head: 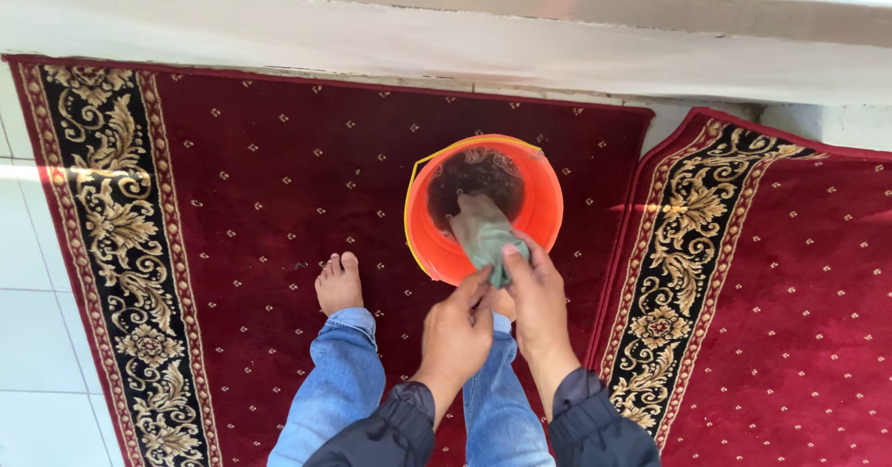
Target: The person cleans a window sill and the glass pane using a spray bottle and a cloth. They repeatedly spray the surfaces and wipe them down, occasionally dipping the cloth into a bucket of water to rinse it.
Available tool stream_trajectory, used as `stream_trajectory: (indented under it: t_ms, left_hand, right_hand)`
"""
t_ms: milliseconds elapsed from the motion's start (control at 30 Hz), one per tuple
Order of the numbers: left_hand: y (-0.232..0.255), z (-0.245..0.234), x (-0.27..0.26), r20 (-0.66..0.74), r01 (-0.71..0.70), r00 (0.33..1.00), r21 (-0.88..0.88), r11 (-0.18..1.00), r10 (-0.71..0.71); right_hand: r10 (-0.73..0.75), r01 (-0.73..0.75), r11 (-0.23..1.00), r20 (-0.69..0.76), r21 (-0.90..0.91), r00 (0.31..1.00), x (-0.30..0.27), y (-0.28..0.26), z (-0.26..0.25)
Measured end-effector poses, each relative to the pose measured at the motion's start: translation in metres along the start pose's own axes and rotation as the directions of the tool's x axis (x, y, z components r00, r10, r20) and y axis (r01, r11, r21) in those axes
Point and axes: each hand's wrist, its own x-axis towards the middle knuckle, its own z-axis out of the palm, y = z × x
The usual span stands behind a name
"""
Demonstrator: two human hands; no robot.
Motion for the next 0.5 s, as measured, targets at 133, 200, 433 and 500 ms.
stream_trajectory:
  t_ms: [133,200,433,500]
  left_hand:
    - [-0.014,0.010,-0.003,-0.033,0.019,0.999,-0.089,0.996,-0.022]
    - [-0.016,0.013,0.000,-0.076,0.170,0.980,-0.173,0.970,-0.185]
    - [0.005,0.003,0.052,0.232,0.642,0.757,-0.441,0.627,-0.611]
    - [0.010,0.002,0.060,0.322,0.676,0.733,-0.445,0.587,-0.599]
  right_hand:
    - [0.016,-0.054,0.977,-0.183,-0.207,0.983,-0.008,-0.007,0.010]
    - [-0.007,-0.028,0.979,-0.171,-0.202,0.985,-0.006,-0.003,0.008]
    - [-0.072,0.111,0.939,0.130,-0.325,0.989,0.000,0.027,-0.016]
    - [-0.046,0.100,0.928,0.157,-0.359,0.987,0.002,0.027,-0.021]
